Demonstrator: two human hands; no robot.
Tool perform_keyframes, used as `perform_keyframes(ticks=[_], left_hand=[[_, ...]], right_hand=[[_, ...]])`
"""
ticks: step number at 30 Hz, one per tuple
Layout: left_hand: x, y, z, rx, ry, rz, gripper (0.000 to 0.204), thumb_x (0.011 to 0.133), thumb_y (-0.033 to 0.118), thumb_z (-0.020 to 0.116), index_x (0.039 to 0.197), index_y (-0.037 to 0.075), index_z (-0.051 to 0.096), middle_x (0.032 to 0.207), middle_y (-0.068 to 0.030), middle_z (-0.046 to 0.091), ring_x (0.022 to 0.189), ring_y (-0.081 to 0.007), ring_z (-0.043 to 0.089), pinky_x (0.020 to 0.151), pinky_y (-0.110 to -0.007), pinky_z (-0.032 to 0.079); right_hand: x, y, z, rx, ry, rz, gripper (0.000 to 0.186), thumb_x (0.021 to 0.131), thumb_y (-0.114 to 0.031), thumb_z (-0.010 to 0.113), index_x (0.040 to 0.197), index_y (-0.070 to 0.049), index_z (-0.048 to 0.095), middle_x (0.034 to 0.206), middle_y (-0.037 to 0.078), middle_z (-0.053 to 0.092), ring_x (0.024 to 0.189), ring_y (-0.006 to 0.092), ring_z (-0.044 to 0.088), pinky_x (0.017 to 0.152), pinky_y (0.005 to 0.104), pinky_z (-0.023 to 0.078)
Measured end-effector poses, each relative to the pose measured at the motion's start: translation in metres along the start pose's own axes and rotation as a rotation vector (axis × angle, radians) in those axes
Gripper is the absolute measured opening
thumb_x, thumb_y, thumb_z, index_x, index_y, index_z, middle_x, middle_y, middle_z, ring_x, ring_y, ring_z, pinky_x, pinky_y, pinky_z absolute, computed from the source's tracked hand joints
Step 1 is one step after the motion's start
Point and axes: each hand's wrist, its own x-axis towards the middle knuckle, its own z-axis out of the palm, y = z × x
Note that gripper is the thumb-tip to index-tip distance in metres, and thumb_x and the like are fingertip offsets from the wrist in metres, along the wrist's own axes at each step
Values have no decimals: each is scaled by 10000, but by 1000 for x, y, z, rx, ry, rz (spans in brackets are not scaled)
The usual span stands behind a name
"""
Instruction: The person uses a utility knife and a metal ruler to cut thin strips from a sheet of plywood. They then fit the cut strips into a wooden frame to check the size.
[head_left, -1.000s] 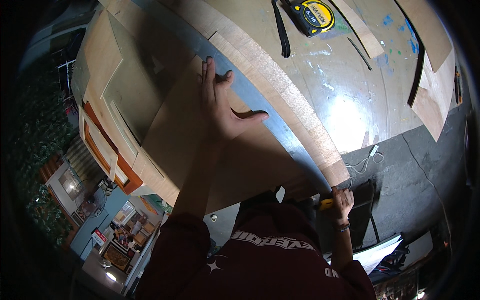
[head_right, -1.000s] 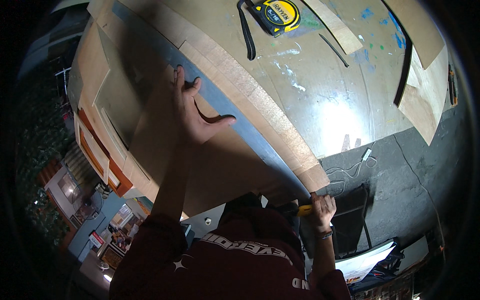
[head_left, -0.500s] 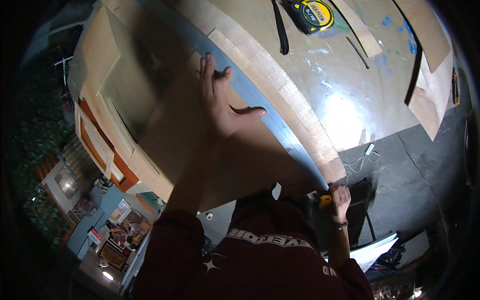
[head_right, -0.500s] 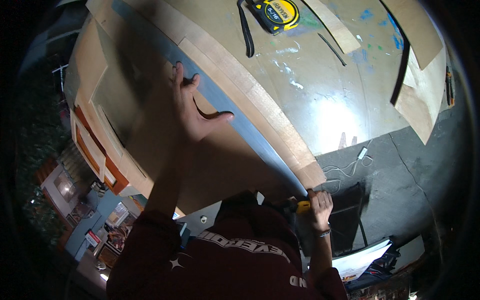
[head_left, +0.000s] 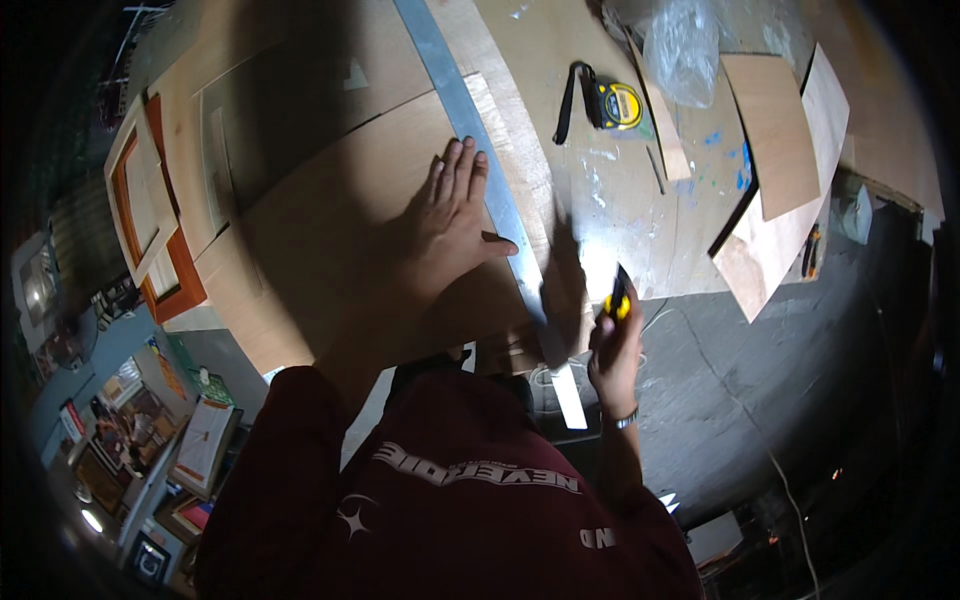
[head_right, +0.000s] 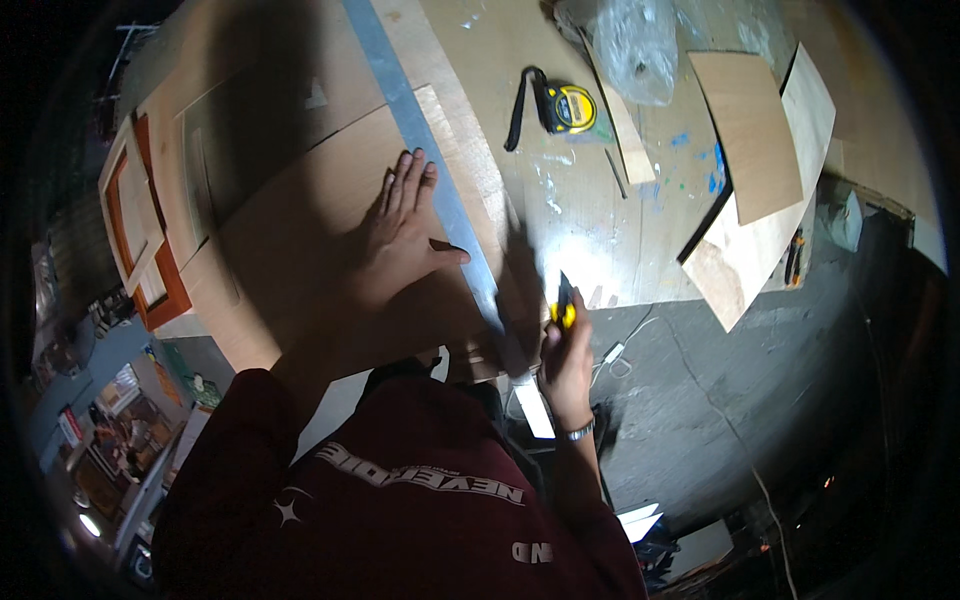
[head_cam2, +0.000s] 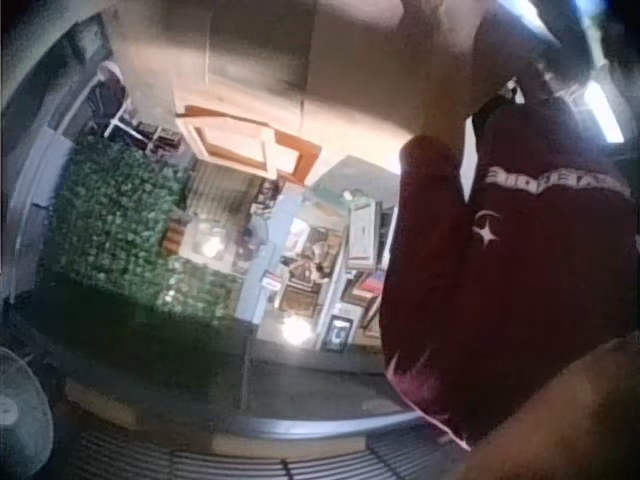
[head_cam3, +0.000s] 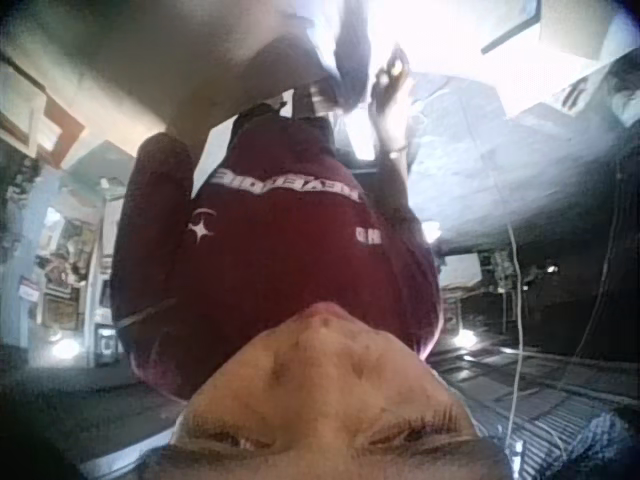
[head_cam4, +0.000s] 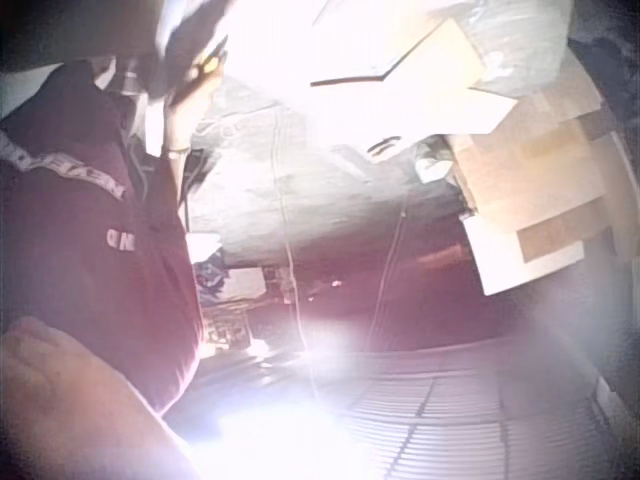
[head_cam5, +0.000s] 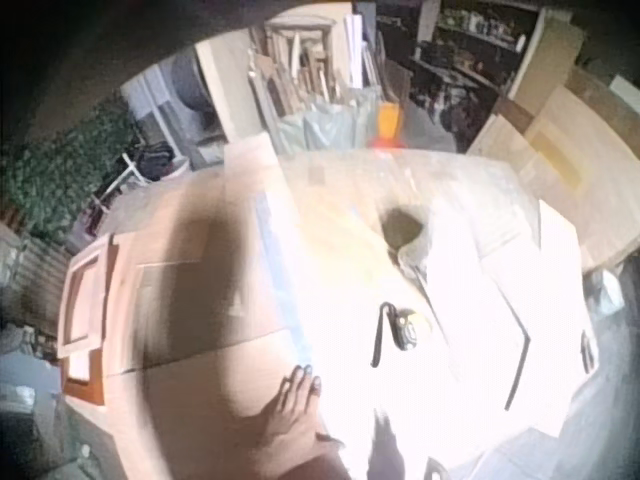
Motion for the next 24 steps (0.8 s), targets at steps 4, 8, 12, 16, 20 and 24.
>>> perform_keyframes(ticks=[4, 8, 12, 16, 20, 24], left_hand=[[-4, 7, 19, 93, 21, -59, 1265, 694, 782, 686, 1582, -35, 307, 1685, -212, 236, 1589, -332, 160, 1279, -529, 92], [-8, 13, 29, 211, 89, -104, 1222, 676, 778, 658, 1570, -3, 364, 1675, -168, 303, 1586, -294, 191, 1267, -558, 94], [-7, 17, 24, 230, 11, -138, 1192, 678, 752, 692, 1537, -22, 402, 1668, -194, 303, 1578, -306, 217, 1241, -577, 187], [-2, 16, 1, 80, -98, -147, 1220, 613, 641, 820, 1534, -35, 392, 1657, -206, 310, 1566, -321, 228, 1246, -578, 194], [-3, 16, -1, -22, -78, -166, 1260, 526, 526, 920, 1523, -40, 399, 1611, -217, 369, 1543, -331, 272, 1237, -568, 235], [-5, 17, 12, -125, 8, -207, 1268, 473, 434, 964, 1517, -22, 409, 1572, -207, 420, 1530, -338, 299, 1219, -531, 288]], right_hand=[[75, -40, 26, -37, 19, -245, 493, 1097, -238, 494, 1537, -63, 355, 905, 168, 667, 739, 245, 689, 662, 370, 534], [150, -87, 61, -32, -7, -466, 531, 1042, -71, 525, 1531, -44, 320, 1037, 272, 694, 917, 454, 712, 752, 485, 554], [219, -93, 111, -240, -193, -427, 510, 973, -39, 553, 1433, 8, 338, 1036, 354, 678, 954, 533, 666, 770, 581, 545], [253, -110, 140, -423, -239, -302, 445, 998, -117, 537, 1386, 24, 373, 939, 365, 679, 886, 527, 681, 740, 585, 556], [258, -118, 147, -494, -255, -244, 408, 1024, -135, 430, 1411, -80, 548, 980, 276, 721, 906, 472, 711, 796, 540, 587], [253, -126, 146, -492, -271, -223, 453, 1001, -132, 444, 1431, -167, 580, 991, 276, 722, 954, 468, 710, 861, 534, 583]])
